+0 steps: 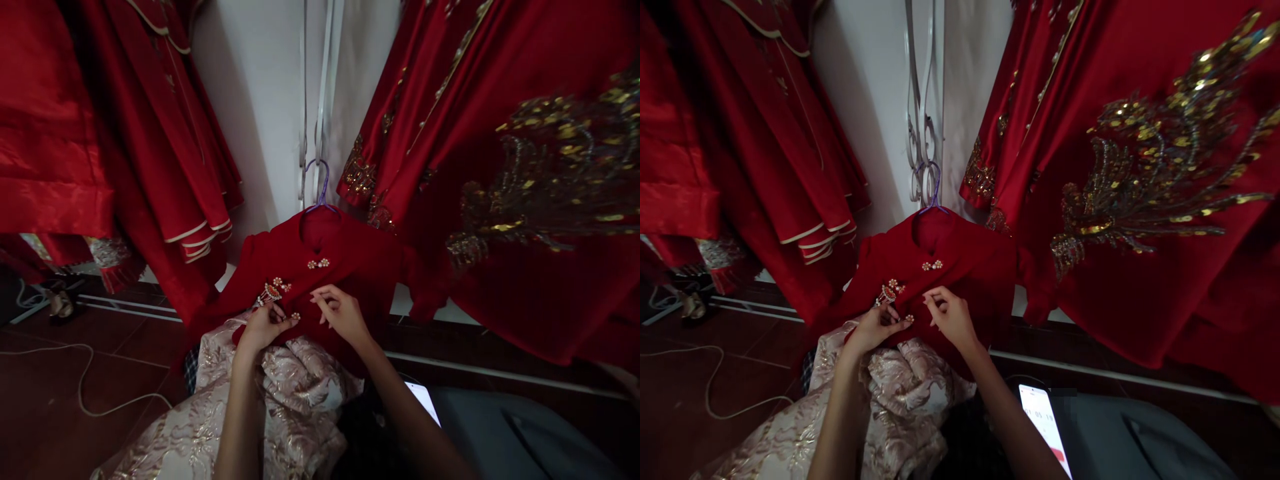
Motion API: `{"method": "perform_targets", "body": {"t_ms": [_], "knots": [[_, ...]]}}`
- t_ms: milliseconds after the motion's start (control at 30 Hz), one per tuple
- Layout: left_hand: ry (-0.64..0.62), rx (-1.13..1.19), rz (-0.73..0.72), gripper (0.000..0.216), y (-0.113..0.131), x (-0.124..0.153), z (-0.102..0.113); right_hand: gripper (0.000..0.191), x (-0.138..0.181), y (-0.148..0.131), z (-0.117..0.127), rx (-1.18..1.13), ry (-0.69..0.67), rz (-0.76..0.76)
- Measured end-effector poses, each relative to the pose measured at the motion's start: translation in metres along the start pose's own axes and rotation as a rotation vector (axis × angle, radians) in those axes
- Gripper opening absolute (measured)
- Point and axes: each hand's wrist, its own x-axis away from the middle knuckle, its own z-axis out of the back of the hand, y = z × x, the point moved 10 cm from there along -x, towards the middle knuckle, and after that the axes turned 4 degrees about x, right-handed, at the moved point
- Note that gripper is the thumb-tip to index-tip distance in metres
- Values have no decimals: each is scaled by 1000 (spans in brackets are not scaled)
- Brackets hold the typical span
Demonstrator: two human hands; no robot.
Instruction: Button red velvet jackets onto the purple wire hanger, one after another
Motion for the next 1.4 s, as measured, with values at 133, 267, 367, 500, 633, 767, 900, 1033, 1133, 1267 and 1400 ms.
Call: {"method": "perform_targets", "body": {"t_ms": [133,267,367,500,633,767,900,1033,1133,1267,1400], "knots": [[-12,-81,-64,23,-1,-3,-5,21,2,-14,5,-15,3,29],[-122,-40,-86,12,-6,-2,-14,23,4,-23,3,-32,-25,38],[-169,48,-68,17,-5,1,-15,24,5,-23,2,-19,-46,28],[-164,37,-47,13,-3,3,-13,20,4,-24,2,89,-46,77],[-178,-28,-54,15,-6,3,-14,17,4,-14,-9,271,-116,93],[-137,-69,-96,20,-2,2,-11,21,6,-1,-27,299,-231,75],[-96,-99,-120,20,5,2,-8,26,8,6,-42,253,-286,68],[-101,-160,-160,13,10,3,-9,25,9,15,-53,202,-299,51],[-115,-166,-181,9,12,3,-10,25,9,20,-55,185,-283,41],[-112,-158,-196,11,12,2,-11,19,8,23,-55,165,-277,33],[-116,-129,-178,16,12,3,-11,18,7,24,-54,138,-282,15]]}}
